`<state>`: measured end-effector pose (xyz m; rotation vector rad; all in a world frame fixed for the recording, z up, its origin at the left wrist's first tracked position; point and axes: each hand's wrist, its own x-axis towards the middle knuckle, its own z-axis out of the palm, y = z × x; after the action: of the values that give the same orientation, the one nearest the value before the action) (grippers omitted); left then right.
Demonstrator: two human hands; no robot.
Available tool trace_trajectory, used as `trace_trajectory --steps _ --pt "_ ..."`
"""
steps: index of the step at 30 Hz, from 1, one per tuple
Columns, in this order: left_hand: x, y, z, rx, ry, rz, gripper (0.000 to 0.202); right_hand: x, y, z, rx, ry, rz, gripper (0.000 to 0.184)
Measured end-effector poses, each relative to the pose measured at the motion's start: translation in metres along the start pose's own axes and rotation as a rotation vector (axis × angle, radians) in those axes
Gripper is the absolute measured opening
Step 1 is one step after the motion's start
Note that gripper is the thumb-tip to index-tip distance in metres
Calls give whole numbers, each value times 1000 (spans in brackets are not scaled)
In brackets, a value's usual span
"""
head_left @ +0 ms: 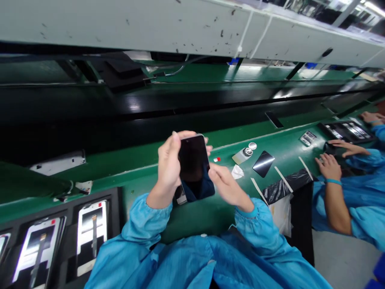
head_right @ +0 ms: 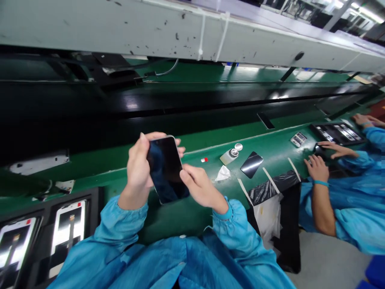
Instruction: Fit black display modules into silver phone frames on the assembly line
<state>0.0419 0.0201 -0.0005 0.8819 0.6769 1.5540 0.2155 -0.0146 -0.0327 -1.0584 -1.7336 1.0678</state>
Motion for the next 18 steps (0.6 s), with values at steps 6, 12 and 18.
trace_trajectory --steps 6,12,18 --pt "22 13 -19 -145 173 49 50 -12 5 7 76 -328 -21 72" --pt "23 12 -22 -184 200 3 48 -6 14 11 199 -300 -7 70" --pt "20 5 -13 -241 146 0 31 -7 30 38 336 -194 72 79"
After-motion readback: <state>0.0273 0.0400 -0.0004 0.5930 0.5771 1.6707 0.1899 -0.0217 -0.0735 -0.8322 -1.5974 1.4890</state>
